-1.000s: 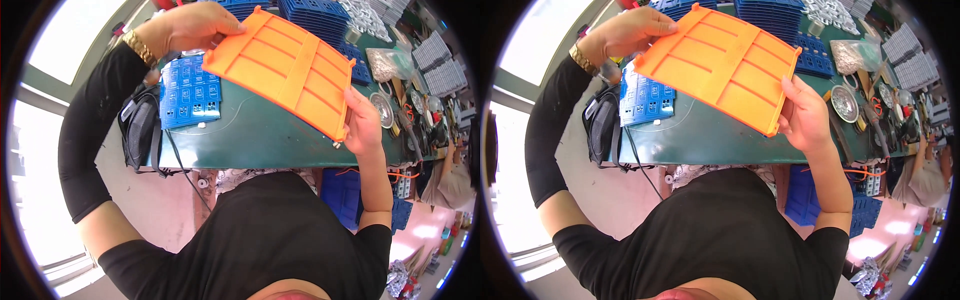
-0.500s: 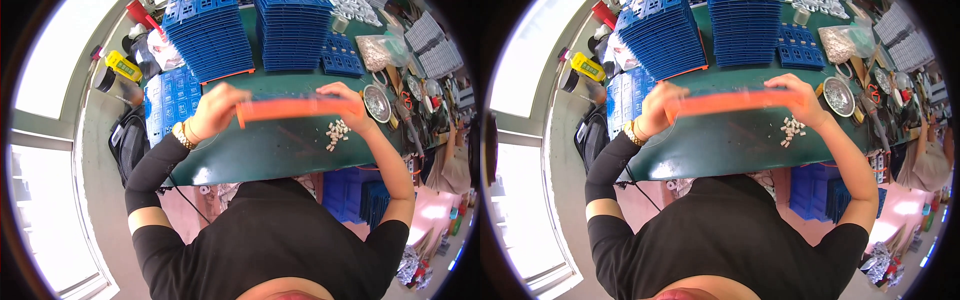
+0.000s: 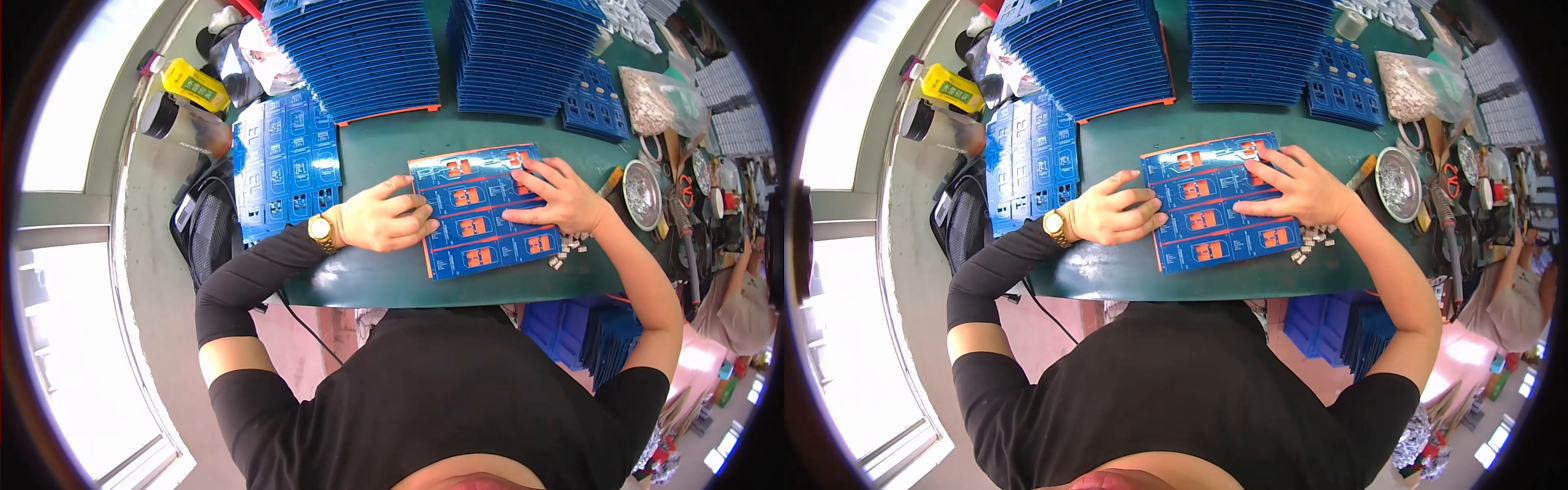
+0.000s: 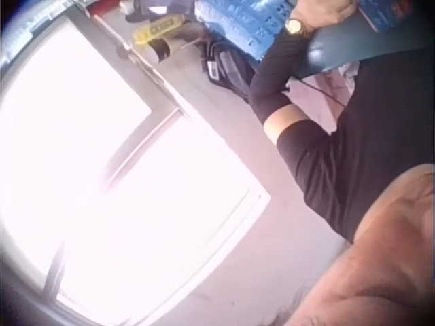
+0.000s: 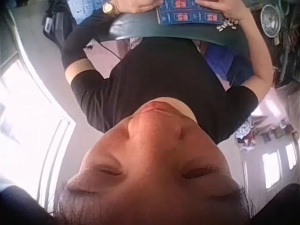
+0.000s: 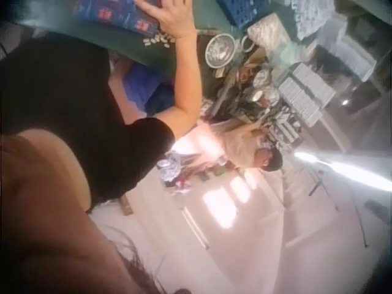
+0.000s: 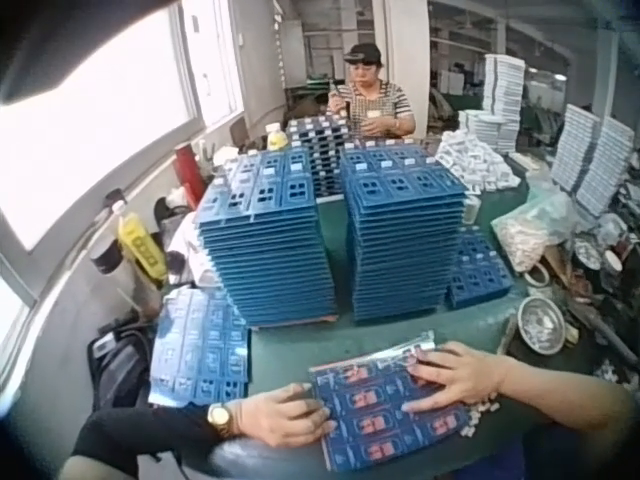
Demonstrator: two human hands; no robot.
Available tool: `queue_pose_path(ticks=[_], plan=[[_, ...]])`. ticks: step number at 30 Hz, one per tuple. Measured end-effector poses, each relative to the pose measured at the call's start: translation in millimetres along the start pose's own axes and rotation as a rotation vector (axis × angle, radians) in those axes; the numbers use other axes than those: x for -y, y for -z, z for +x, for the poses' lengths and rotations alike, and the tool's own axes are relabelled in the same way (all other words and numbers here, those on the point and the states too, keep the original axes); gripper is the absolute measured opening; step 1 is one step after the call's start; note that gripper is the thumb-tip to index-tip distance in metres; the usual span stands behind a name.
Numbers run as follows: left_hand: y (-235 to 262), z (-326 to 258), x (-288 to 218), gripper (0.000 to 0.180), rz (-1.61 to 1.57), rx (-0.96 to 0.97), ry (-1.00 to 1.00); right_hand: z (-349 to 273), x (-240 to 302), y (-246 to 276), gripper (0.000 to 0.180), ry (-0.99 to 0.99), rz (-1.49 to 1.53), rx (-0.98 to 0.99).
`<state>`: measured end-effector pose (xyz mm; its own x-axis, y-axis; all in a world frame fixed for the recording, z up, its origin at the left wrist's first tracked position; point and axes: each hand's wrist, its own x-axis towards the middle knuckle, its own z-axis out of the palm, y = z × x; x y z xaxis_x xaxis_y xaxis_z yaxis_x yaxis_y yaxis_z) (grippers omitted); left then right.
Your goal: The person solders electronic components onto circuit boards using a soldering iron and solder wire.
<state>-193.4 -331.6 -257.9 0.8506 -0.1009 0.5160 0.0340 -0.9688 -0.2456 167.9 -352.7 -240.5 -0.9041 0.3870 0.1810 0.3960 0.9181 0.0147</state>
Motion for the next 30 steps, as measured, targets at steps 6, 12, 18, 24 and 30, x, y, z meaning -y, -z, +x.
queue_pose_path(ticks=[6,12,18,24,30], plan=[[2.2,-2.0,0.0,0.031,-0.037,0.099,-0.009,-3.2,7.9,-5.9,0.048,-0.033,-0.106,0.012],[8.0,-2.7,-3.2,0.035,-0.103,0.175,0.038,-2.3,14.6,-7.1,0.048,-0.029,-0.138,0.038],[5.1,3.4,-0.5,0.037,-0.182,0.111,0.06,-4.7,17.6,-0.9,0.051,-0.086,-0.084,0.009],[8.3,8.4,-5.8,0.033,-0.142,0.188,0.096,-40.3,67.1,42.1,0.033,-0.549,-0.132,-0.416],[11.6,17.9,-10.4,0.03,-0.14,0.284,0.165,-113.8,113.4,12.8,0.037,-1.266,0.642,-1.954]])
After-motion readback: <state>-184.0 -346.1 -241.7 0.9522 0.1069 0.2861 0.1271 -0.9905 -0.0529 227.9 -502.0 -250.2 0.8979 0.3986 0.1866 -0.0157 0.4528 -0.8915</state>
